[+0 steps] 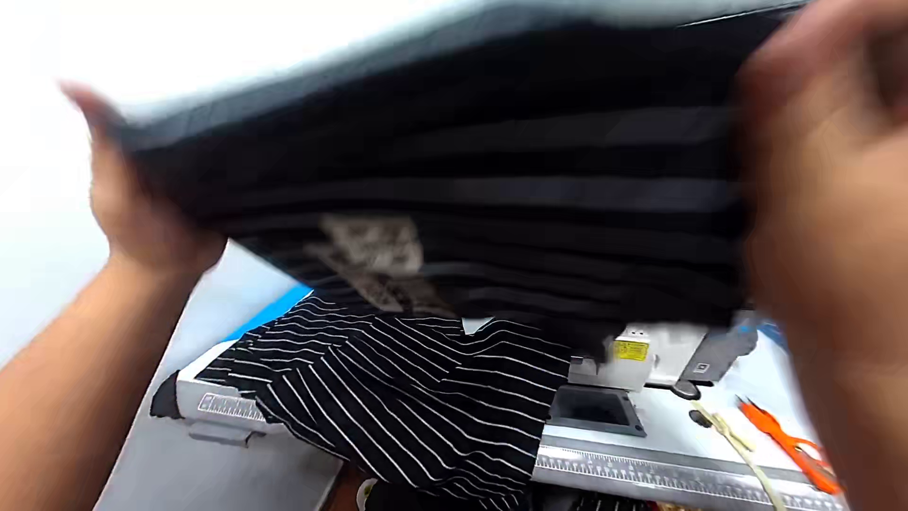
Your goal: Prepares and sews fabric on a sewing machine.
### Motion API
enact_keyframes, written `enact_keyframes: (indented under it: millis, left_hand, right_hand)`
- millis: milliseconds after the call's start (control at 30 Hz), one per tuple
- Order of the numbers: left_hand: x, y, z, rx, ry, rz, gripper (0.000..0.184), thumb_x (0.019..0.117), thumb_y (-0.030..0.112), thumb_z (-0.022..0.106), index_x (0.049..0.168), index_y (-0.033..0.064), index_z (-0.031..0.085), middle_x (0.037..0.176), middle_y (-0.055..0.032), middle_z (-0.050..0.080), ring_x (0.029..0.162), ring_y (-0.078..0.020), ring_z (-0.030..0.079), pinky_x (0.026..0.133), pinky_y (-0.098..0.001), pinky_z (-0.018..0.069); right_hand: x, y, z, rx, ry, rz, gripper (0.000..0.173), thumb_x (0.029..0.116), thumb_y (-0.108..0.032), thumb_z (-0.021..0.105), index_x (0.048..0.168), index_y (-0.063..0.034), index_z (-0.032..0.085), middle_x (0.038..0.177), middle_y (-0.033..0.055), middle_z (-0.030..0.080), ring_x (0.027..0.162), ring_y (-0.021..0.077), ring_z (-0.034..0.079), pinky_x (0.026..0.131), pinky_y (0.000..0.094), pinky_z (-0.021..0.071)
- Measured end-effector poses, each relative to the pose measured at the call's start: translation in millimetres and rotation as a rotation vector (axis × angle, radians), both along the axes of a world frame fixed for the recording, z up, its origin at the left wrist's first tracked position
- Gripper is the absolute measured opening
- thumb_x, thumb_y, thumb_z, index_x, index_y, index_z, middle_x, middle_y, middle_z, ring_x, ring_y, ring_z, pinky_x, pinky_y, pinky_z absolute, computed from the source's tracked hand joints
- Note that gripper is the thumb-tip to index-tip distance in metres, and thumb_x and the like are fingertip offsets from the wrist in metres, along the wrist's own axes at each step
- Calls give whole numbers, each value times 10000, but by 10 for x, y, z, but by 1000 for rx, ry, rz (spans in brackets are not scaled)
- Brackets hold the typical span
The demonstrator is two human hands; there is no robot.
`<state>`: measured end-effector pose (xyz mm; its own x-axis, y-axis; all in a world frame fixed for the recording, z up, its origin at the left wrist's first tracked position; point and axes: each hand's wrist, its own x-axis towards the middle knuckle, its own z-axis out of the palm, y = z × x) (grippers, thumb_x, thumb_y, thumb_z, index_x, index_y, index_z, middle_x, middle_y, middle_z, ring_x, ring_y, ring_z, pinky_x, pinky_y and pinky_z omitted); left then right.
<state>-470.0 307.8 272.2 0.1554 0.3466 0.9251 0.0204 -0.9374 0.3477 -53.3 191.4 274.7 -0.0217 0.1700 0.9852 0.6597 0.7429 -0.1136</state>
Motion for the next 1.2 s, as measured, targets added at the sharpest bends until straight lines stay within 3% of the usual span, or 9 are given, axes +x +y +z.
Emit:
enact_keyframes:
  millis: [67,100,233,500,700,867,1000,1067,1200]
  left_hand:
    - [-426,139,-586,-127,274,237,562,1077,559,298,874,235,710,832,134,704,789,46,644,746,-188,546]
    - [-568,182,-875,-196,487,433,548,1062,354,312,850,55,719,799,-24,707,755,-88,659,743,-329,563]
    - [-620,297,-1739,-428,992,559,341,1040,237,548,1125,-37,731,1140,-248,705,1138,-441,652,1006,-665,467]
    - [1170,370,-1799,-157,805,157,269,1016,240,584,1154,70,741,1177,-77,722,1166,-201,663,1023,-431,534]
    - [2400,754,-1354,-340,1188,-34,349,990,257,682,1235,9,675,1225,-169,653,1188,-304,601,1044,-527,456]
    - [2568,917,-1179,-432,1304,-129,196,956,210,732,977,18,698,877,-70,667,810,-130,621,766,-320,519]
    - [2477,994,-1362,-174,1067,-204,164,887,188,790,865,43,716,940,-35,697,918,-79,652,825,-252,544]
    - [2404,987,-1408,-77,961,-280,149,920,174,738,890,36,689,1043,-47,712,1029,-92,668,909,-265,559]
    - [2285,744,-1263,-283,978,-445,190,1032,275,592,1011,87,573,733,86,582,656,68,538,611,-108,461]
  right_hand:
    - [-323,-87,-757,-178,-295,199,238,1014,-343,605,1049,-134,713,847,-81,692,720,-17,633,627,182,545]
    - [-405,-99,-1126,-333,-412,265,333,1008,-418,611,1084,-121,741,851,-25,720,721,67,671,635,277,573]
    - [-313,-132,-2071,-820,-426,273,305,996,-315,657,1007,-34,775,769,122,721,674,266,700,645,489,576]
    - [168,99,-2644,-971,187,86,220,989,-181,633,977,11,740,670,47,652,546,83,595,538,280,528]
    - [262,389,-2905,-817,385,138,154,974,-121,621,931,-8,716,666,-50,635,552,-41,564,529,150,494]
    - [238,361,-2956,-754,265,111,186,970,-111,640,915,45,725,711,90,663,593,39,564,569,184,479]
    - [199,402,-2915,-804,344,116,190,973,-144,652,978,30,729,782,88,677,641,41,589,587,186,496]
    - [193,429,-2863,-882,432,196,285,966,-196,666,1112,47,696,959,103,701,780,61,667,668,219,568]
    - [208,538,-2832,-974,539,571,305,948,-194,665,1180,4,646,1031,-3,735,888,62,725,787,284,630]
